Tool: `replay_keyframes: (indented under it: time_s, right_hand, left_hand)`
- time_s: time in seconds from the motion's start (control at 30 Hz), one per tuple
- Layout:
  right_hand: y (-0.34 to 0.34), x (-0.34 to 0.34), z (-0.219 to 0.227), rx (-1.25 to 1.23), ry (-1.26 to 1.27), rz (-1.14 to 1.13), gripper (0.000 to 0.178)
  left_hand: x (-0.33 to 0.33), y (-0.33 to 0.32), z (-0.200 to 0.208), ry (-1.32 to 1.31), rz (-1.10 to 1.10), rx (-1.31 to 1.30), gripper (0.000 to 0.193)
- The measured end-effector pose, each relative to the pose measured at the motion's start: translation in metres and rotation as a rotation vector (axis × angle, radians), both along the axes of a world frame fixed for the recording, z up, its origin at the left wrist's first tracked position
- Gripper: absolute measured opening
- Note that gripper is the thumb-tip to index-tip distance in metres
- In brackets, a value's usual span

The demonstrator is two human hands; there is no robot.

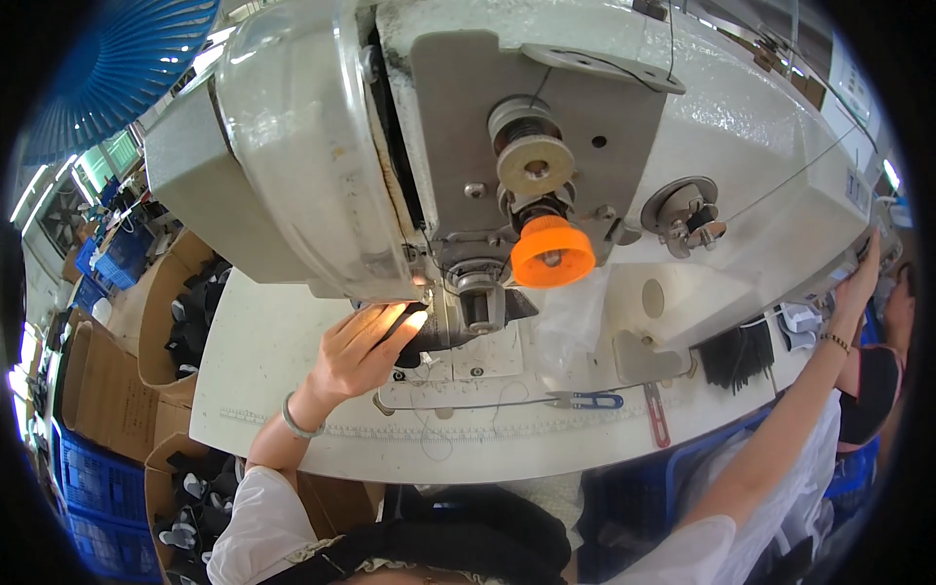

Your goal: The recorder is using a sewing machine to stitch together components of a shoe.

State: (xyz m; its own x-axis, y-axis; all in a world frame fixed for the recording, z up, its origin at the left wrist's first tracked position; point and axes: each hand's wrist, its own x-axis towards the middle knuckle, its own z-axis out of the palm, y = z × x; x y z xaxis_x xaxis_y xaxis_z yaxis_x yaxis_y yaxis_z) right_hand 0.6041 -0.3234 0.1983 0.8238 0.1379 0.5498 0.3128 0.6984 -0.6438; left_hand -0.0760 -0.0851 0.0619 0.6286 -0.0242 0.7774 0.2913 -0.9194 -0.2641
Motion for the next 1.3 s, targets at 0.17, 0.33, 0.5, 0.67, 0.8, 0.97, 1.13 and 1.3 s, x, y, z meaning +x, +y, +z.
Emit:
replay_keyframes:
  time_s: [0.17,0.33,0.5,0.67,0.8,0.97,1.13,1.3]
  right_hand:
    - [-0.002,0.008,-0.002,-0.001,-0.005,-0.004,0.047]
    - [-0.003,0.014,-0.006,0.006,0.02,-0.006,0.043]
    - [-0.002,0.012,-0.009,0.008,0.001,0.021,0.042]
    - [-0.001,0.004,-0.012,0.005,-0.008,-0.071,0.043]
    - [-0.003,-0.004,-0.004,-0.049,0.0,-0.016,0.044]
    - [0.001,-0.016,-0.007,-0.043,0.015,-0.06,0.047]
    - [-0.002,-0.013,-0.024,-0.085,0.041,-0.044,0.05]
    - [-0.018,-0.098,-0.01,-0.227,-0.357,-0.651,0.036]
  left_hand:
    - [-0.001,0.0,0.002,0.016,0.005,0.032,0.033]
    - [0.0,-0.003,0.002,0.02,0.032,0.055,0.032]
    - [0.001,-0.003,0.003,0.013,0.03,0.032,0.033]
    - [0.0,-0.002,0.006,0.025,0.021,-0.001,0.036]
    - [-0.001,-0.002,0.008,0.037,0.009,-0.021,0.038]
    - [-0.002,-0.001,0.008,0.044,0.0,-0.031,0.036]
    - [-0.001,-0.002,0.008,0.037,0.011,-0.035,0.036]
    - [0.002,-0.001,0.008,-0.026,-0.035,-0.029,0.04]
